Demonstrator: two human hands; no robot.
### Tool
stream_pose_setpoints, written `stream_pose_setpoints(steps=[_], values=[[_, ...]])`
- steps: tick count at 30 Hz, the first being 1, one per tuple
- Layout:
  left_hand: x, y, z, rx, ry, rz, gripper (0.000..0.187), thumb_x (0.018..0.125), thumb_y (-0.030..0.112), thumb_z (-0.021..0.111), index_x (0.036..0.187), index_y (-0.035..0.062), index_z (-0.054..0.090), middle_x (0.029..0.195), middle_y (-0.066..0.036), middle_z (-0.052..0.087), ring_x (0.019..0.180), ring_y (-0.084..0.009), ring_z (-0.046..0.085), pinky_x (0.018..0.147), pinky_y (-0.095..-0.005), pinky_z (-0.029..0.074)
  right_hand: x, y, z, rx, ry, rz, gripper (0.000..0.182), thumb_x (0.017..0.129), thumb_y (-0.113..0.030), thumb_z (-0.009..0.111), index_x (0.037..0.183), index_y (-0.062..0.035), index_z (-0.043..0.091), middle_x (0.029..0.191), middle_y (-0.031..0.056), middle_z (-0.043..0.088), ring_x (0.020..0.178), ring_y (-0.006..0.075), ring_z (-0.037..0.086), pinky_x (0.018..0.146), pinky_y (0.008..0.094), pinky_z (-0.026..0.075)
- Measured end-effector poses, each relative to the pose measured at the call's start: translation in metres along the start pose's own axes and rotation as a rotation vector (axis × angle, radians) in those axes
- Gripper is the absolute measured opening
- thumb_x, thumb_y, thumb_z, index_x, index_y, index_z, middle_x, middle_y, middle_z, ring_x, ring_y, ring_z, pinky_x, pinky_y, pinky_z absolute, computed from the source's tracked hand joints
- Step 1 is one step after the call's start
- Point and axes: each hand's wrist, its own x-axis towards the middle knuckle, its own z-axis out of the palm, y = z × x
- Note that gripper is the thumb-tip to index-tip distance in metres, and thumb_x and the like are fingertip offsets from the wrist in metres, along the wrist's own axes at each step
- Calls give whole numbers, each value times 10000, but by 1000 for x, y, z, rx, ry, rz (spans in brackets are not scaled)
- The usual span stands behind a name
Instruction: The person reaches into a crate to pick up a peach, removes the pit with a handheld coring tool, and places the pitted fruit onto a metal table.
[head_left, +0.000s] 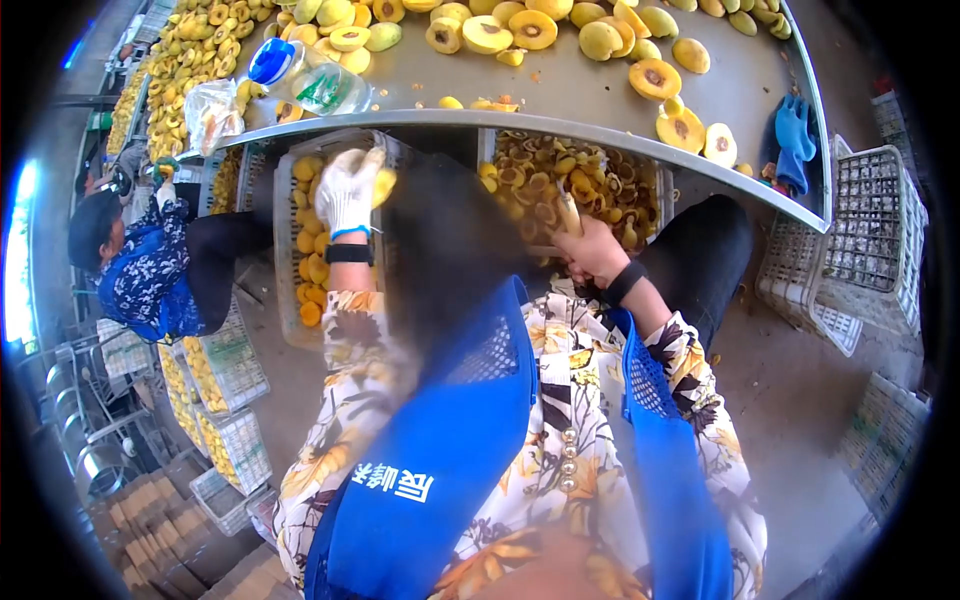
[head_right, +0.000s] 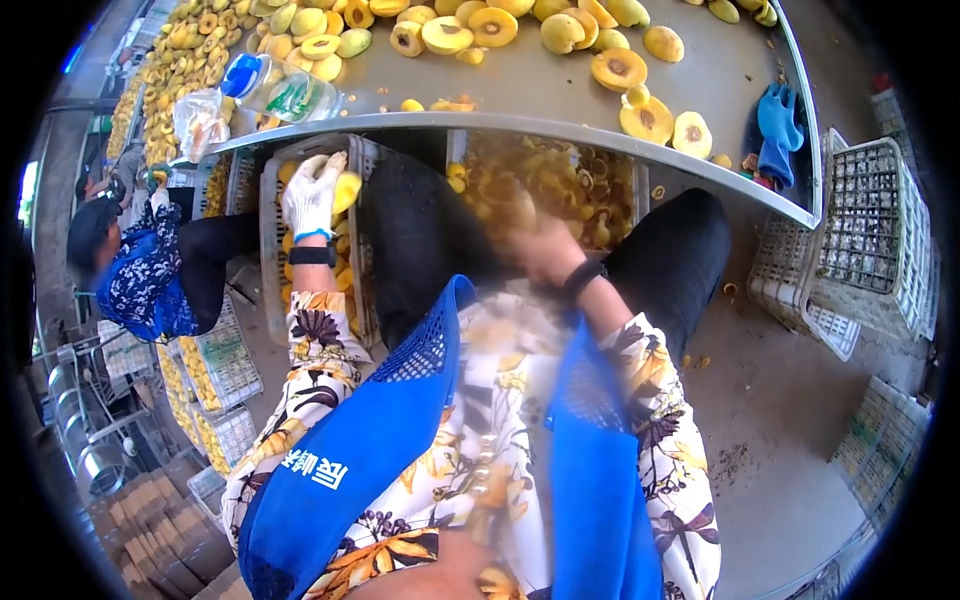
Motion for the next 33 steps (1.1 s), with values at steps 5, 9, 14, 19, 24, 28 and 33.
stream_pose_setpoints(steps=[5, 9, 14, 19, 24, 28, 33], values=[[51, 84, -13, -60, -11, 225, 509, 773, 482, 505, 1075, 78, 574, 1050, -165, 583, 975, -328, 547, 819, -377, 429, 21, 7, 11, -216, -5, -124, 189, 792, -172, 553, 818, -1, 476, 543, 24, 470, 353, 105, 430, 311, 253, 356], [113, 164, 67, 95, -142, 399, 479, 767, 465, 507, 1051, 83, 555, 1046, -171, 581, 994, -323, 538, 838, -394, 426, 2, -8, 11, -313, 59, -271, 227, 801, -203, 558, 868, 4, 494, 556, 31, 505, 367, 106, 452, 347, 260, 372], [156, 188, 138, -394, -414, -8, 402, 682, 283, 675, 959, 11, 570, 906, -138, 626, 798, -249, 619, 687, -334, 494, -7, -4, -8, -368, 192, -378, 245, 795, -204, 561, 916, 2, 508, 567, 34, 517, 375, 104, 458, 359, 260, 374], [80, 194, 71, -1042, -447, 87, 364, 662, 66, 707, 959, -1, 507, 833, -114, 606, 671, -184, 604, 508, -280, 493, -4, -44, -9, -202, 423, -380, 371, 763, -234, 613, 1032, 0, 510, 780, 147, 588, 677, 236, 566, 586, 321, 444], [-34, 178, 26, -1219, -562, 253, 328, 687, 63, 671, 950, 50, 476, 906, -78, 571, 758, -140, 571, 553, -230, 466, 21, -74, -6, -164, 498, -764, 414, 770, -228, 631, 1099, -12, 502, 792, 122, 585, 706, 201, 566, 611, 284, 439], [-62, 155, 21, -1608, -824, -40, 382, 839, 378, 552, 1038, 59, 482, 970, -64, 561, 841, -143, 559, 665, -220, 467, 14, -77, 2, -90, 314, -797, 374, 820, -134, 615, 1161, -48, 489, 603, -50, 487, 440, 27, 430, 395, 164, 347], [-82, 151, 42, -1386, -680, -41, 489, 871, 486, 439, 1111, 69, 526, 977, -62, 567, 855, -141, 550, 611, -251, 481, 3, -66, 4, -408, 462, -876, 320, 766, -141, 655, 1059, -53, 561, 630, 58, 569, 477, 148, 516, 469, 251, 422]])
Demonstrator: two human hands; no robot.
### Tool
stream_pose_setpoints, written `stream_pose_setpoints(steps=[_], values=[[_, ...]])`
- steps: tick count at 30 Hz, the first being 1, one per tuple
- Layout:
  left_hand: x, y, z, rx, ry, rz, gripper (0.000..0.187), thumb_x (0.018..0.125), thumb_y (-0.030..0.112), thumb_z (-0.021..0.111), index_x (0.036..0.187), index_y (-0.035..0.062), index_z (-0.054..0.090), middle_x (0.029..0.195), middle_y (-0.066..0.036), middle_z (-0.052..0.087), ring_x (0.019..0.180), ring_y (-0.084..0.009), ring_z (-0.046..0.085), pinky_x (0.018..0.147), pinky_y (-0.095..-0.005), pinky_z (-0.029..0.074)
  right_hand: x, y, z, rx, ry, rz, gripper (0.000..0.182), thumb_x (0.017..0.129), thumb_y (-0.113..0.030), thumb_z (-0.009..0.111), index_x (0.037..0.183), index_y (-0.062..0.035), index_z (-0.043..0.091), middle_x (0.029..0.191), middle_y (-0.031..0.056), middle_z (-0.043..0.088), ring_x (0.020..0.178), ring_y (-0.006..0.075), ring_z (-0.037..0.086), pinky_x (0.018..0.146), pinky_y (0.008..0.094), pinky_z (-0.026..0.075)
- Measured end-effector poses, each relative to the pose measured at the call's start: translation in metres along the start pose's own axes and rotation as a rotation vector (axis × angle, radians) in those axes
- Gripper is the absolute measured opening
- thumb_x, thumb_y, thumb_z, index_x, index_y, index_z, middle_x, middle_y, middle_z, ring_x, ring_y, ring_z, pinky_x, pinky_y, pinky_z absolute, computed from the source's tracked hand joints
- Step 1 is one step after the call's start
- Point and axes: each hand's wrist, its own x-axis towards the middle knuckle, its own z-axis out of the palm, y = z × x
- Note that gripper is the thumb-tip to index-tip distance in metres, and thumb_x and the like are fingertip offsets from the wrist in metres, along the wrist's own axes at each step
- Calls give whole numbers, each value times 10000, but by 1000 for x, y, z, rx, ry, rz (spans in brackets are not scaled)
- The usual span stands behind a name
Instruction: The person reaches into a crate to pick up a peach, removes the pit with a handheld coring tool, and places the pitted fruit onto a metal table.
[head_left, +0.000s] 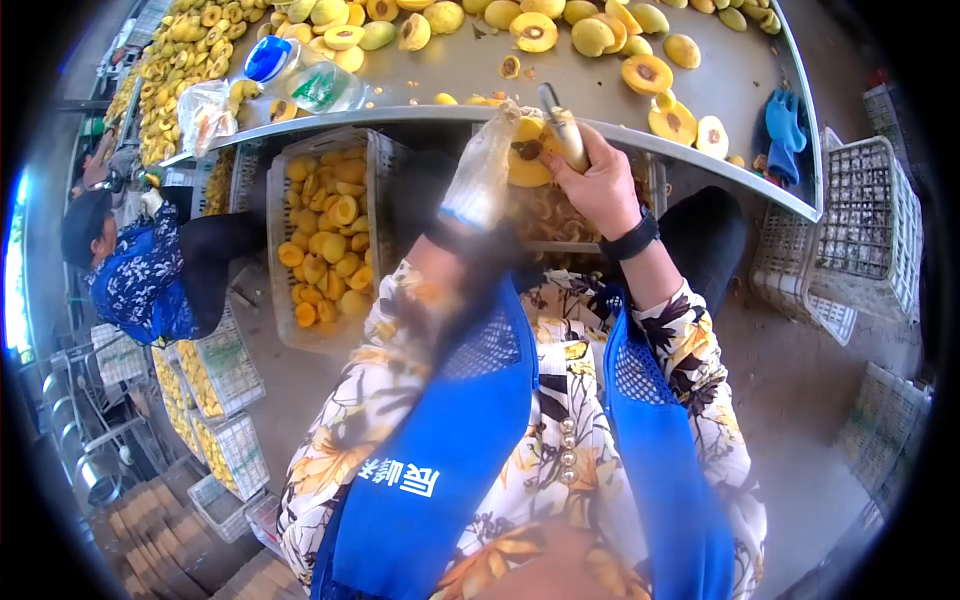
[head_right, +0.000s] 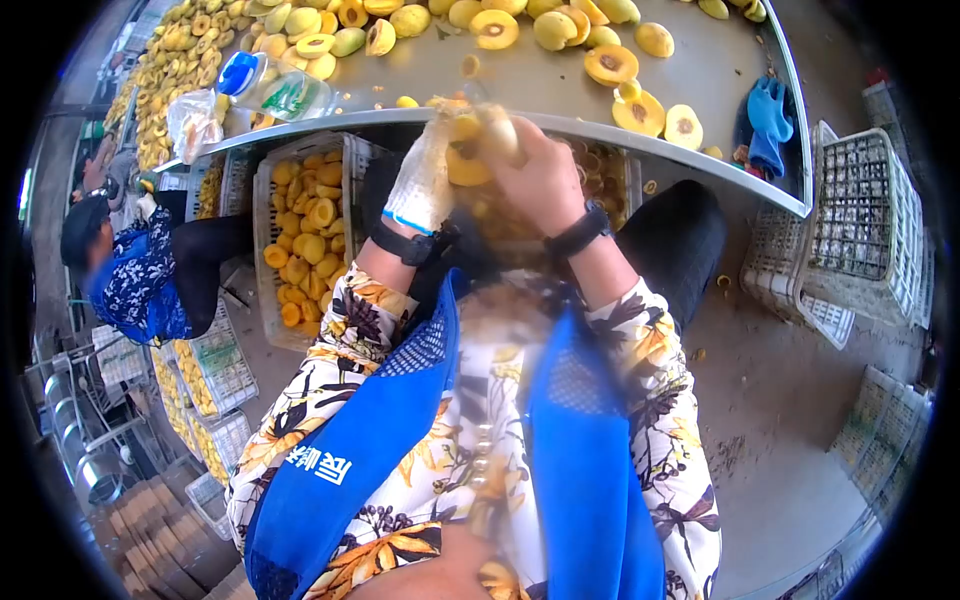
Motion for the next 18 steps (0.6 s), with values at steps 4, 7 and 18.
stream_pose_setpoints(steps=[4, 7, 18], values=[[-15, 3, 21, -72, 97, -11, 282, 898, 288, 493, 958, 27, 584, 797, -21, 582, 700, -92, 522, 619, -222, 440, -8, -6, -3, -215, 67, -68, 265, 717, -132, 653, 961, -50, 589, 683, 181, 582, 616, 313, 588, 560, 326, 463], [-11, -18, 21, -45, 122, 102, 278, 901, 277, 489, 973, 26, 584, 810, -22, 583, 696, -84, 519, 616, -215, 436, -8, -5, -1, -312, 61, -49, 205, 708, -114, 625, 897, -44, 589, 651, 183, 570, 618, 335, 587, 549, 337, 463], [0, -8, 3, -373, 158, -25, 261, 880, 260, 505, 1013, 36, 510, 918, -108, 590, 777, -206, 598, 656, -323, 511, -33, -4, 9, -302, -94, 183, 295, 770, -268, 617, 813, -5, 490, 661, 212, 574, 653, 389, 569, 579, 419, 456]])
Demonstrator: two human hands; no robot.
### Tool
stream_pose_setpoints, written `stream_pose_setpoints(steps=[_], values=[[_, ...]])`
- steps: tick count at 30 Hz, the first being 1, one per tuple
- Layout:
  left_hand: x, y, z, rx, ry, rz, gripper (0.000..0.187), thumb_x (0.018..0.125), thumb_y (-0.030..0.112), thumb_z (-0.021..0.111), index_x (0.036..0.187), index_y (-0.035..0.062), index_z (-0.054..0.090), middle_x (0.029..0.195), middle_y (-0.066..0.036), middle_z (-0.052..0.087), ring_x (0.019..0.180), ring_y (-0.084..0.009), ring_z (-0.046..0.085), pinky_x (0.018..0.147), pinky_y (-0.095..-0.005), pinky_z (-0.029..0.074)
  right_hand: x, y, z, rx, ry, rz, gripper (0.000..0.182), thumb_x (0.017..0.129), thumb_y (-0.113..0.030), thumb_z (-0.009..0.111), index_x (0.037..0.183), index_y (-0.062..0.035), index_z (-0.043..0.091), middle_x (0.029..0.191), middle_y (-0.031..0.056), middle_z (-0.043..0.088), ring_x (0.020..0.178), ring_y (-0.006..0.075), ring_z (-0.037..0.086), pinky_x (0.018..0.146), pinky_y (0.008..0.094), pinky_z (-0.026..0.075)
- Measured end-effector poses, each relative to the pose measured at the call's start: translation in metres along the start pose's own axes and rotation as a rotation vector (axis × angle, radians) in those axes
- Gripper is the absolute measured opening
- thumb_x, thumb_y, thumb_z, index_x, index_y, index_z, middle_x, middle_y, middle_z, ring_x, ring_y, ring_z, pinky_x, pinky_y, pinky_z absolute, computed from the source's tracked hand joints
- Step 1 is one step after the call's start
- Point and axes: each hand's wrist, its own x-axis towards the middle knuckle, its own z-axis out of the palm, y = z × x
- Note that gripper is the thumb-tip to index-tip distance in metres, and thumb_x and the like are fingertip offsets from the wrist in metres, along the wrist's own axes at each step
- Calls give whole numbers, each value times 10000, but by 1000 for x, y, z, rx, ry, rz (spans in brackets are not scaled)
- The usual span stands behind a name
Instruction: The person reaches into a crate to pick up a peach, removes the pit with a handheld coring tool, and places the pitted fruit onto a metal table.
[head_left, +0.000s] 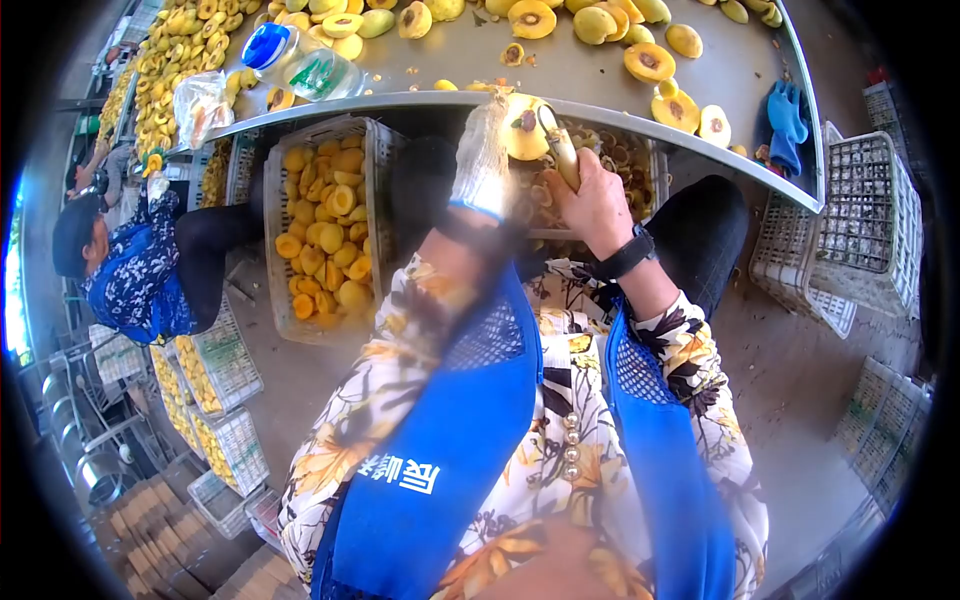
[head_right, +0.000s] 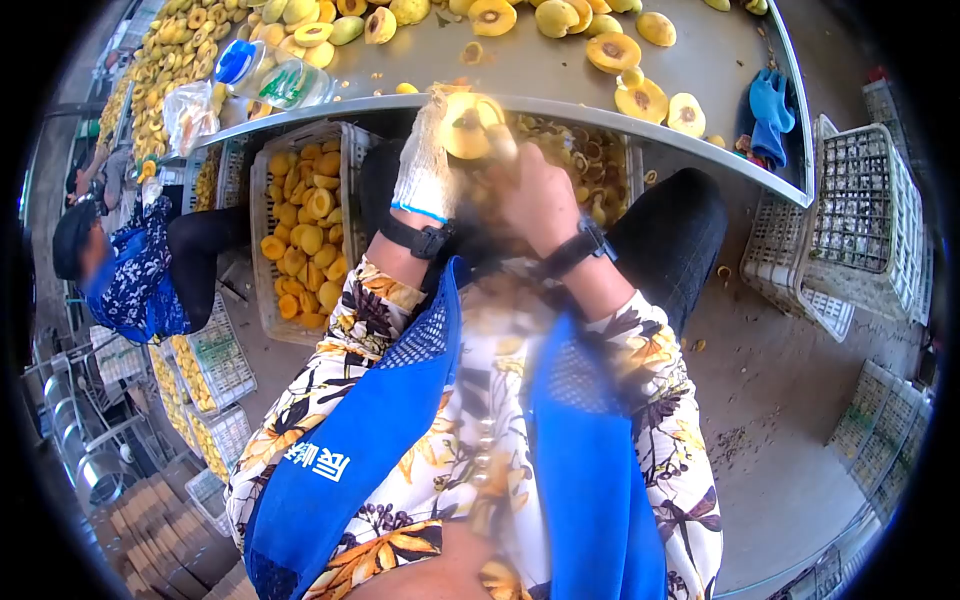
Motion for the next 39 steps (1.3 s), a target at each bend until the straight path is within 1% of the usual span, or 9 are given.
stream_pose_setpoints(steps=[7, 10, 13, 25, 30, 31, 33, 37, 39], values=[[-9, -9, 11, 135, -85, 227, 236, 881, 218, 523, 1029, 35, 514, 925, -96, 587, 781, -157, 593, 650, -264, 506, -2, 6, 3, -58, -56, 51, 262, 783, -209, 585, 836, 1, 436, 680, 233, 565, 688, 413, 557, 594, 443, 447], [-10, -15, 9, 302, -76, 272, 323, 908, 250, 466, 1098, -7, 511, 1036, -90, 566, 918, -157, 551, 795, -277, 466, -5, -1, 3, -56, -59, 96, 256, 783, -196, 580, 848, 5, 436, 683, 240, 563, 692, 420, 552, 599, 448, 444], [-11, -21, 11, 270, -24, 314, 310, 898, 238, 480, 1077, -11, 532, 1020, -85, 575, 884, -149, 557, 771, -271, 470, -10, -6, 2, 42, -81, 88, 260, 787, -198, 578, 856, 13, 443, 699, 253, 561, 709, 430, 546, 613, 454, 439], [14, -7, -15, 311, -112, 155, 176, 852, 108, 504, 941, -17, 591, 807, -94, 612, 696, -150, 590, 626, -252, 498, -6, -5, 5, 36, -252, 138, 258, 795, -203, 563, 855, 25, 458, 746, 268, 563, 752, 439, 535, 644, 459, 427], [0, -10, -2, 646, 49, 509, 171, 826, 113, 556, 908, -23, 620, 725, -22, 614, 621, -54, 527, 562, -193, 445, -3, -12, 9, 161, -269, 196, 274, 789, -203, 565, 923, 28, 501, 680, 190, 568, 654, 336, 576, 609, 427, 450], [-1, -8, -5, 634, 34, 427, 169, 814, 86, 552, 936, -2, 629, 914, -71, 636, 809, -115, 579, 749, -229, 458, -6, -12, 14, -18, -264, 12, 278, 777, -193, 563, 933, 30, 506, 722, 214, 574, 683, 359, 581, 623, 429, 460], [8, -8, -14, 628, -19, 381, 171, 808, 85, 560, 937, -3, 629, 920, -74, 633, 819, -123, 581, 759, -235, 461, -8, 7, 24, -427, -235, -380, 293, 752, -174, 558, 954, 34, 515, 806, 264, 586, 741, 403, 590, 649, 432, 479], [20, -9, -21, 139, -203, -20, 200, 853, 132, 545, 972, -19, 603, 909, -48, 617, 836, -111, 575, 756, -222, 461, -1, 51, 42, -237, -291, -93, 285, 751, -137, 556, 972, 28, 486, 803, 254, 590, 757, 375, 600, 665, 424, 473], [7, -9, -4, 262, -50, 122, 200, 862, 130, 533, 987, -12, 598, 933, -49, 611, 843, -107, 567, 760, -223, 457, 3, 34, 33, -152, -299, -11, 281, 755, -139, 558, 970, 25, 481, 805, 254, 591, 764, 379, 601, 661, 427, 473]])
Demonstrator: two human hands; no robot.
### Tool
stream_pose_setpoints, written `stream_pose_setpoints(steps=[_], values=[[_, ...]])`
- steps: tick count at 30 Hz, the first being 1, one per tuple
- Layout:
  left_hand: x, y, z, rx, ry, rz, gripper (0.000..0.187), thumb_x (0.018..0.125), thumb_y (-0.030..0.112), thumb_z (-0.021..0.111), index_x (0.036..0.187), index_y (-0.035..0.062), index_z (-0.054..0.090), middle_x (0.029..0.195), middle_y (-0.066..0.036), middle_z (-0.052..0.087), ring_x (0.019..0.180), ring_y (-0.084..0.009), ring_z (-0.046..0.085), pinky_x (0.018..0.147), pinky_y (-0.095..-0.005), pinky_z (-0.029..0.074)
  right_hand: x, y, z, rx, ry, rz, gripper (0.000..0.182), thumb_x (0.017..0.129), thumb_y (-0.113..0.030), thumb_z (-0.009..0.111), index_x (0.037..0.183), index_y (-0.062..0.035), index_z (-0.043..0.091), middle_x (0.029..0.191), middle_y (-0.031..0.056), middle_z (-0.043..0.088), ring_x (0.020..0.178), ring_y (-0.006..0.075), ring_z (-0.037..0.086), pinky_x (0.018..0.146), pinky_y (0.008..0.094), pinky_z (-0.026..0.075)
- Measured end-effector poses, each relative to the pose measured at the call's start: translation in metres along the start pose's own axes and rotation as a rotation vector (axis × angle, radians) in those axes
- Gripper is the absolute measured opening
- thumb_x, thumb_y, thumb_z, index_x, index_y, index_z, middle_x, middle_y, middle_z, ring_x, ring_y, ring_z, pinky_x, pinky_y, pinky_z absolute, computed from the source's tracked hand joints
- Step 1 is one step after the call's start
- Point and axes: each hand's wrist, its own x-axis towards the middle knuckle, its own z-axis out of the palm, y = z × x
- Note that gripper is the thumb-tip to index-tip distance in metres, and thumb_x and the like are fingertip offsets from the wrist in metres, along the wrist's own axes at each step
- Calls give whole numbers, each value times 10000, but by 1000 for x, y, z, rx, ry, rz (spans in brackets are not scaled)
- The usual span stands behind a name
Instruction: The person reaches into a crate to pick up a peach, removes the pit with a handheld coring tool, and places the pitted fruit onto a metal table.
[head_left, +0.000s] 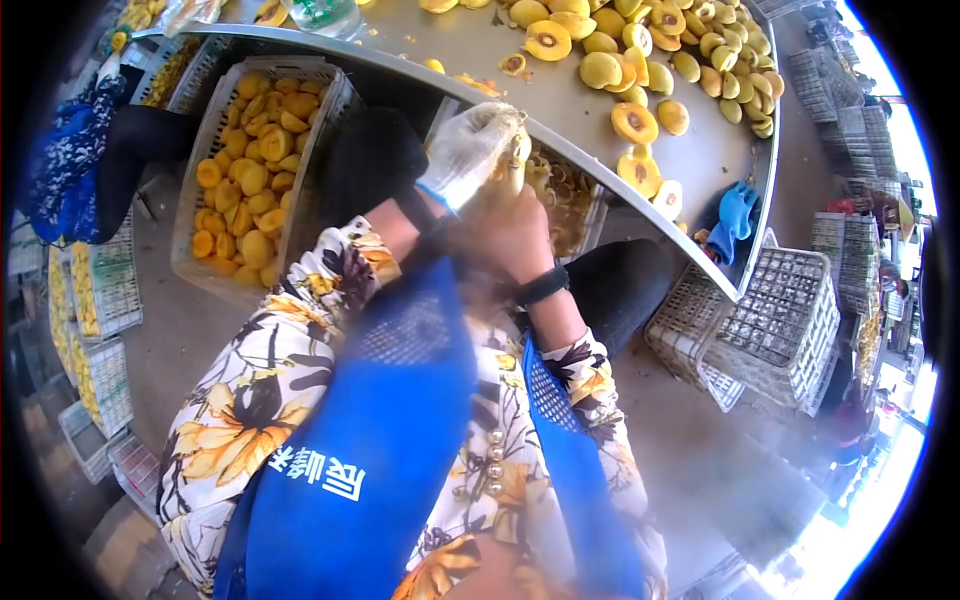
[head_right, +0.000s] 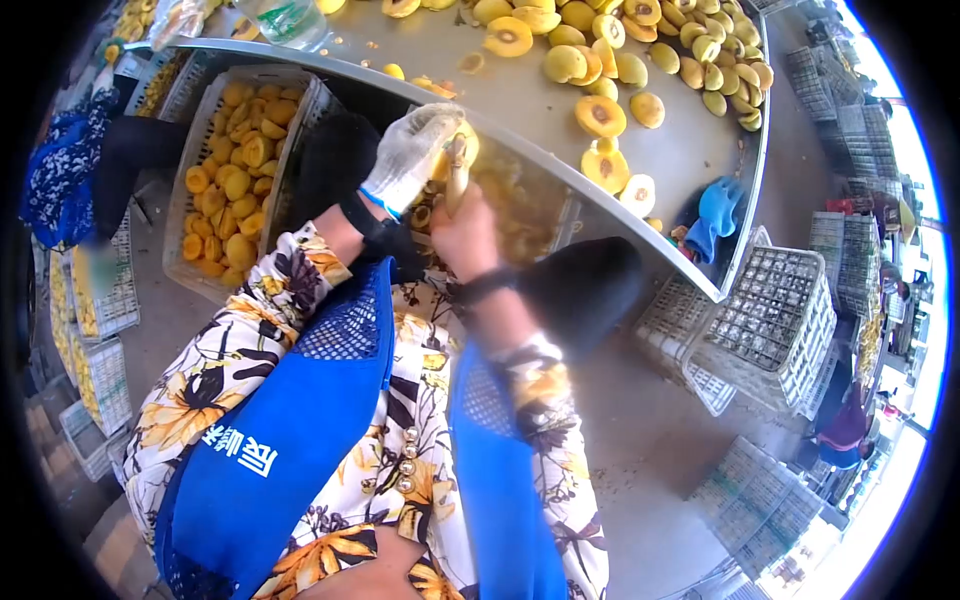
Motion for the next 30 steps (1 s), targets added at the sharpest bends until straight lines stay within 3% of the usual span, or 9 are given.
stream_pose_setpoints(steps=[1, 4, 5, 14, 17, 20, 24, 27, 30], values=[[-3, 4, 4, 83, 79, 57, 200, 867, 129, 526, 995, -9, 595, 944, -50, 608, 846, -105, 563, 762, -223, 455, 1, -6, 1, 18, 24, 26, 280, 757, -141, 557, 971, 22, 481, 808, 255, 591, 765, 382, 600, 658, 429, 473], [0, -8, 5, -100, 75, 153, 225, 871, 139, 525, 1031, -11, 574, 970, -51, 601, 867, -101, 549, 778, -226, 443, 1, -28, -6, 0, 120, 142, 277, 761, -146, 556, 975, 14, 483, 812, 259, 591, 768, 388, 600, 654, 435, 473], [1, -9, 11, -146, 110, 213, 147, 883, 129, 510, 950, 7, 558, 816, -31, 579, 692, -75, 535, 606, -206, 455, 2, -37, -13, 84, 146, 220, 255, 769, -161, 555, 949, 4, 485, 804, 260, 591, 751, 397, 595, 649, 437, 473], [-4, -15, 13, 139, 109, 410, 238, 871, 119, 529, 1065, -20, 532, 890, -43, 591, 815, -89, 541, 725, -213, 454, -9, -39, -22, 146, 238, 165, 256, 765, -205, 534, 833, 29, 456, 720, 263, 573, 734, 429, 566, 605, 462, 453], [-9, -8, 11, 333, 8, 409, 245, 894, 153, 487, 1061, -14, 555, 1031, -71, 585, 936, -115, 525, 825, -244, 422, -11, -34, -16, 175, 270, 167, 278, 760, -213, 558, 832, 33, 450, 707, 264, 565, 725, 423, 570, 594, 450, 453], [1, -22, 1, 315, -4, 363, 235, 891, 150, 492, 1041, -15, 564, 986, -62, 598, 898, -102, 534, 800, -239, 434, -13, -31, -17, 170, 187, 126, 292, 761, -222, 576, 826, 37, 459, 694, 256, 565, 701, 413, 575, 586, 437, 458], [-2, -4, 0, 205, -107, 80, 204, 871, 123, 503, 1000, -10, 589, 931, -47, 609, 824, -71, 537, 746, -226, 448, -9, -22, -14, 141, 83, 82, 307, 766, -243, 587, 817, 40, 479, 715, 257, 573, 692, 406, 578, 580, 429, 459], [8, 6, -9, 222, -197, -101, 210, 865, 133, 492, 978, -10, 596, 919, -53, 611, 815, -91, 549, 738, -239, 455, -13, -35, -32, 194, -57, 95, 316, 772, -252, 586, 839, 43, 495, 741, 258, 580, 713, 403, 579, 599, 424, 463], [16, -1, -29, 267, -341, -132, 244, 866, 172, 476, 983, -10, 591, 930, -63, 610, 826, -125, 566, 754, -255, 459, -19, -33, -29, 119, -20, 27, 297, 772, -232, 581, 856, 42, 502, 732, 256, 579, 717, 409, 575, 621, 424, 458]])
